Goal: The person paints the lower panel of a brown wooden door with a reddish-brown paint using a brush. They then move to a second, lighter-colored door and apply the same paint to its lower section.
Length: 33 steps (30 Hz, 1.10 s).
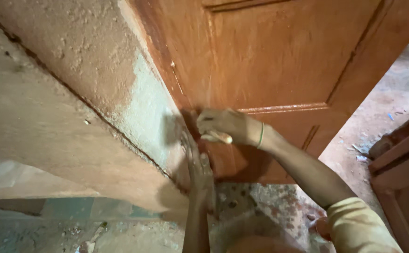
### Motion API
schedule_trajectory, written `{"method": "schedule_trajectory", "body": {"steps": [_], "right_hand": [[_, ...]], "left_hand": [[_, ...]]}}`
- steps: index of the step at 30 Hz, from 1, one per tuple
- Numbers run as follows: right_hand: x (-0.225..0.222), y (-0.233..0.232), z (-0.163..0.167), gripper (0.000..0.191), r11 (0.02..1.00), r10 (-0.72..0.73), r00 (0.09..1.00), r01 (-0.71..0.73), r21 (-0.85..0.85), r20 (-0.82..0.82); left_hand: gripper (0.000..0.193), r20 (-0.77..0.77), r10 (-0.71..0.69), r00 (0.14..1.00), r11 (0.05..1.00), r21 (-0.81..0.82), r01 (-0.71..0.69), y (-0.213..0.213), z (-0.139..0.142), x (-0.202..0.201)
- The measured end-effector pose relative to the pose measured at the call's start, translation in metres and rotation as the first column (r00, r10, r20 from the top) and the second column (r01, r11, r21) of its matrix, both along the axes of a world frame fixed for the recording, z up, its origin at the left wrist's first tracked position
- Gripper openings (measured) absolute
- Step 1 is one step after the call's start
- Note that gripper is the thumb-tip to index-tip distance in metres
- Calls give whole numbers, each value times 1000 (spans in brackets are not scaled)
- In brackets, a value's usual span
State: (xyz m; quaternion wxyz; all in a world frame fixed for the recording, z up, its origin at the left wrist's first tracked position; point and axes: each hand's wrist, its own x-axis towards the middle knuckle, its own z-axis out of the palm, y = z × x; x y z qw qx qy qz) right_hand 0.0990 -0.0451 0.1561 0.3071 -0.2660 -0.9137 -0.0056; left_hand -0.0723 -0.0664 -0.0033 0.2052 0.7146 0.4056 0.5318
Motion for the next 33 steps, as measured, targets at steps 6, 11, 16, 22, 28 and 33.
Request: {"method": "schedule_trajectory", "body": {"steps": [6, 11, 16, 22, 28, 33], "right_hand": [[7, -1, -10, 18, 985, -88, 979, 113, 133, -183], [12, -3, -16, 13, 997, -61, 998, 63, -33, 32], [17, -5, -18, 18, 976, -89, 996, 92, -199, 25], [22, -6, -15, 33, 932, -123, 934, 225, 284, -337], [27, -8, -13, 23, 940, -172, 970, 214, -264, 172], [30, -13, -14, 14, 579, -386, 878, -9, -815, -285]], "left_hand": [[86, -1, -6, 1000, 1000, 4, 6, -1, -1, 2], [84, -24, 16, 1000, 1000, 3, -16, 2, -3, 4], [84, -16, 6, 1000, 998, 67, -5, 6, -3, 7], [86, -29, 17, 999, 1000, 21, -16, 1, 4, 7], [87, -24, 36, 999, 999, 19, -36, -2, 10, 5], [84, -47, 56, 997, 992, 114, -50, 8, 6, 5]]}}
